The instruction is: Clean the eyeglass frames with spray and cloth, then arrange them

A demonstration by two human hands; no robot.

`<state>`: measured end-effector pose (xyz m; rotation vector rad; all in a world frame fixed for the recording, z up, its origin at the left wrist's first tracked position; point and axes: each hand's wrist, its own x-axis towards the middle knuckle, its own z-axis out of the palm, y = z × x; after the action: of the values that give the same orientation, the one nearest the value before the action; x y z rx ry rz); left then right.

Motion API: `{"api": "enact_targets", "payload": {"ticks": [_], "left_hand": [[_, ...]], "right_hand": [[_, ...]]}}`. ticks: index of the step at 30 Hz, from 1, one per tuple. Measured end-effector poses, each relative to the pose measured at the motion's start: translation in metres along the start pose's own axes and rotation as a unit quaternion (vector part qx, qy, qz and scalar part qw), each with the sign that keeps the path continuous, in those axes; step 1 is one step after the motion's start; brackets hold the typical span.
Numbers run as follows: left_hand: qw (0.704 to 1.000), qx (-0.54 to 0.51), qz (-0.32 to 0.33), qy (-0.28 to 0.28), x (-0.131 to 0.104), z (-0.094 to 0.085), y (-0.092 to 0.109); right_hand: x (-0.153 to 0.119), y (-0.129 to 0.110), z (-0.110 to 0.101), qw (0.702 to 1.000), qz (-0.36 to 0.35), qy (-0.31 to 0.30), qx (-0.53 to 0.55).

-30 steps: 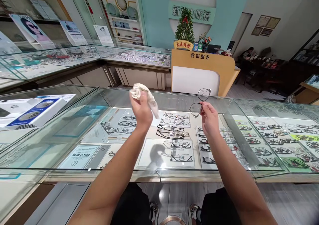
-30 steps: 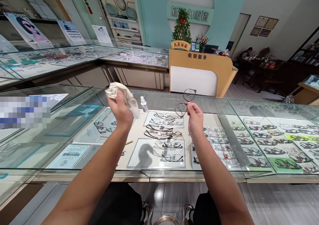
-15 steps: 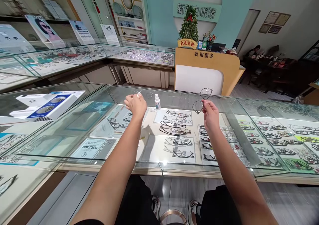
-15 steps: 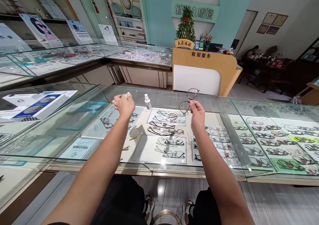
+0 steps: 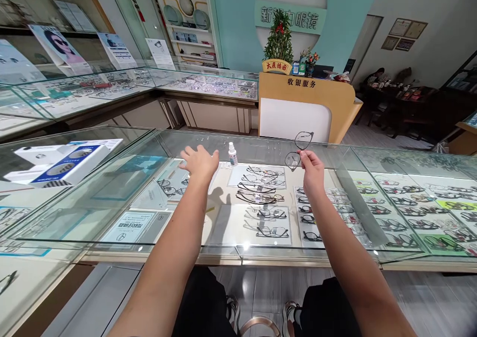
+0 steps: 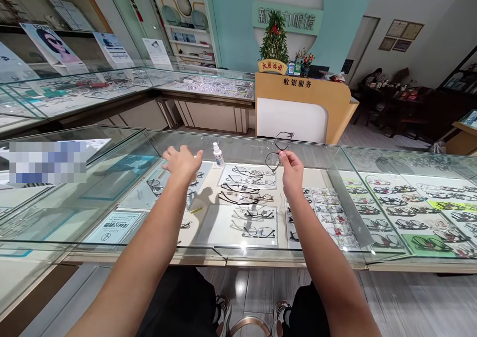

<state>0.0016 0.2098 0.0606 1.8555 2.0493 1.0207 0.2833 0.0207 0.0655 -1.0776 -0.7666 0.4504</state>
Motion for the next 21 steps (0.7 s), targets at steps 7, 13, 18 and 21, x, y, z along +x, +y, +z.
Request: {"api": "enact_targets", "payload": {"ticks": [7,13,18,21], "left_hand": [[0.886,-0.187,0.415,0.086,-0.053,-0.015,0.046],[0.802,-0.22,0.556,-0.002,-0.088,0.001,0.061],[0.801,-0.238,0.547,-0.04,-0.095,0.002,0.063],[0.809,-0.252,0.528,-0.054,-0.098,0.003,0.063]], "right_hand": [[-0.003,-0.008,-0.004,0.954,-0.154,-0.079,-0.246],[-0.012,-0.019,-0.003,0.866,-0.217,-0.152,-0.425],[-0.017,-0.025,-0.001,0.815,-0.245,-0.193,-0.489],[-0.019,-0.026,0.0,0.808,-0.249,-0.191,-0.499]]}}
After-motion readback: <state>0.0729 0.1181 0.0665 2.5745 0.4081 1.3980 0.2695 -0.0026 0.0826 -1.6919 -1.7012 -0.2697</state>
